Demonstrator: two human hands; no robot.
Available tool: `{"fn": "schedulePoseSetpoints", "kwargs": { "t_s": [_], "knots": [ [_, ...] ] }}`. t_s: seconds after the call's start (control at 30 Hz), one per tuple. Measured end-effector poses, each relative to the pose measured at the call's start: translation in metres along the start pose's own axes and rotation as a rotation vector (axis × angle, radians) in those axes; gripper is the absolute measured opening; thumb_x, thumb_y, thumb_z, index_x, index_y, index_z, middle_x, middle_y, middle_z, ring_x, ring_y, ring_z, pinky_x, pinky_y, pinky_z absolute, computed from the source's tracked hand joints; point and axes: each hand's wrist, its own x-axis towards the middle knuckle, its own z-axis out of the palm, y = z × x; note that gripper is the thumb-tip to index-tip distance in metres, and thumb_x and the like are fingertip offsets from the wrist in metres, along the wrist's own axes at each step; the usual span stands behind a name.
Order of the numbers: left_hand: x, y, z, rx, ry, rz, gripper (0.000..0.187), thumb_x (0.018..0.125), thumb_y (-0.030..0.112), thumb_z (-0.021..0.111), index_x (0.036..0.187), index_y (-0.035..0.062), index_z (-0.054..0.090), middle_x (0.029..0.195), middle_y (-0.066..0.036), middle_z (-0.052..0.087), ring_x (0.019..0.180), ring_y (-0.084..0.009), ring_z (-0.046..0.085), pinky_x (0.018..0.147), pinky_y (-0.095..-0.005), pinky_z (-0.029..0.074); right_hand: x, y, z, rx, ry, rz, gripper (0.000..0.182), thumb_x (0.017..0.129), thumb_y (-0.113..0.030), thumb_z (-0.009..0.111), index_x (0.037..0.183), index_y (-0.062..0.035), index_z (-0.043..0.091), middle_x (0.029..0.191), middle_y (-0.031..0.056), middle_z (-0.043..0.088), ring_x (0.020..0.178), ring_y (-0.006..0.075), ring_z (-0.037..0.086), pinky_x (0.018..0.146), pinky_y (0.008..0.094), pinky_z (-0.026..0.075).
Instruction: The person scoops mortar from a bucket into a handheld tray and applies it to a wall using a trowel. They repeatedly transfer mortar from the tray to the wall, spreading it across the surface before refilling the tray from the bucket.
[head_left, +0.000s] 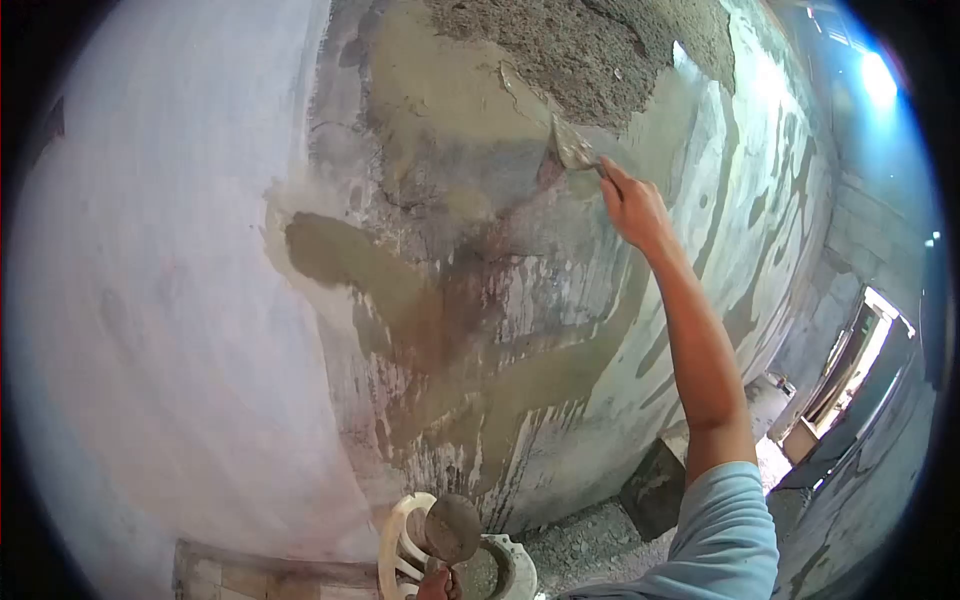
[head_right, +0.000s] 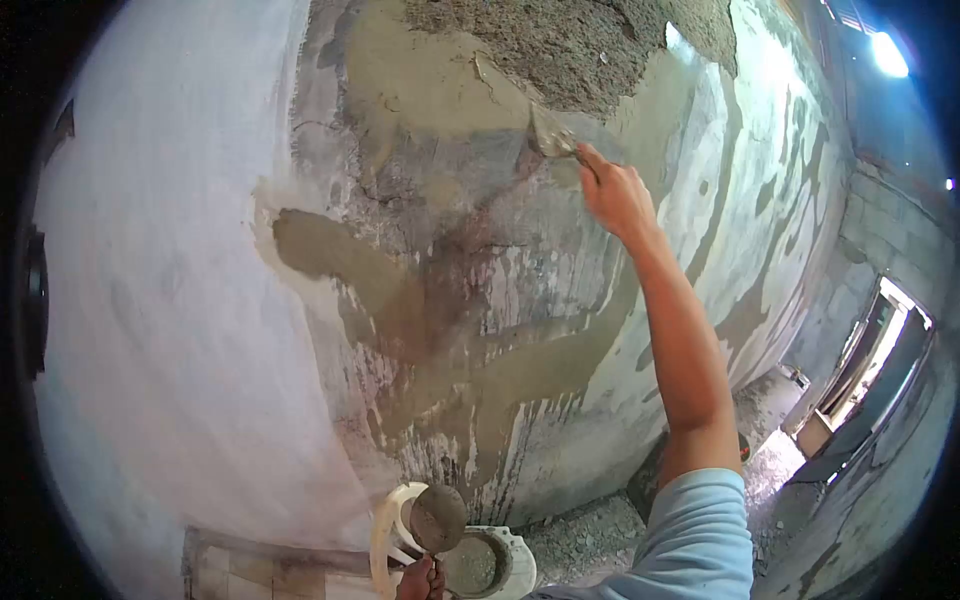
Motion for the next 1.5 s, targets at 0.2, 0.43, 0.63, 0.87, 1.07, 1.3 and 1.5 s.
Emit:
{"fn": "schedulePoseSetpoints", "kwargs": {
  "t_s": [0.2,0.43,0.63,0.87,1.07,1.3,1.5],
  "knots": [
    [-0.001,-0.006,-0.016,0.087,-0.008,0.045,0.038,0.107,0.046,0.044,0.08,0.0195,0.052,0.054,0.003,0.036,0.041,-0.0122,0.031,0.039,-0.0309,0.029,0.035,-0.06,-0.02,0.128,0.166,-0.033,0.04,0.099,-0.03,0.054,0.137,-0.0171,0.061,0.103,0.0213,0.072,0.098,0.0443,0.066,0.085,0.0516,0.053],
    [0.005,-0.004,0.005,0.086,0.122,-0.013,0.04,0.107,0.045,0.043,0.079,0.0188,0.051,0.053,0.002,0.036,0.04,-0.0135,0.029,0.038,-0.0316,0.029,0.063,-0.064,0.002,-0.074,-0.011,-0.002,0.041,0.098,-0.028,0.054,0.135,-0.0131,0.061,0.099,0.0247,0.07,0.091,0.0454,0.066,0.083,0.0512,0.053],
    [0.01,-0.008,-0.012,-0.01,-0.042,0.07,0.039,0.106,0.045,0.046,0.083,0.0132,0.052,0.056,0.0,0.04,0.042,-0.0143,0.036,0.039,-0.0326,0.032,0.003,-0.002,-0.023,-0.035,-0.047,0.084,0.042,0.099,-0.031,0.055,0.136,-0.0131,0.062,0.104,0.024,0.071,0.096,0.0443,0.067,0.087,0.0496,0.053],
    [0.003,0.006,0.004,0.116,0.006,0.218,0.039,0.107,0.045,0.045,0.09,0.0109,0.056,0.058,0.0,0.043,0.039,-0.0137,0.038,0.036,-0.031,0.033,0.066,-0.027,-0.01,0.202,0.133,-0.047,0.043,0.1,-0.035,0.053,0.134,-0.0119,0.062,0.106,0.0237,0.071,0.099,0.0452,0.066,0.088,0.0499,0.053],
    [0.006,0.001,0.038,0.013,-0.01,0.242,0.039,0.107,0.045,0.043,0.092,0.0116,0.055,0.057,0.0,0.04,0.038,-0.0141,0.037,0.035,-0.0314,0.032,0.06,-0.053,0.035,0.127,0.012,-0.062,0.04,0.101,-0.03,0.05,0.137,-0.0176,0.061,0.099,0.0284,0.07,0.091,0.0511,0.066,0.082,0.0582,0.054],
    [-0.007,-0.001,0.064,0.012,0.09,0.248,0.041,0.105,0.049,0.043,0.099,0.012,0.058,0.062,0.001,0.051,0.042,-0.0113,0.045,0.037,-0.0288,0.034,-0.045,-0.026,0.019,0.431,-0.338,-0.128,0.04,0.096,-0.026,0.06,0.131,-0.0061,0.063,0.103,0.0271,0.071,0.088,0.0461,0.069,0.079,0.0504,0.056],
    [0.012,0.007,0.065,0.256,0.318,0.383,0.04,0.106,0.046,0.047,0.104,0.0102,0.064,0.07,0.001,0.055,0.053,-0.012,0.052,0.046,-0.0299,0.044,-0.258,-0.06,0.009,1.201,-0.93,0.612,0.036,0.089,-0.015,0.075,0.119,0.0007,0.062,0.085,0.0075,0.07,0.067,0.0135,0.066,0.057,0.0287,0.051]
  ]
}}
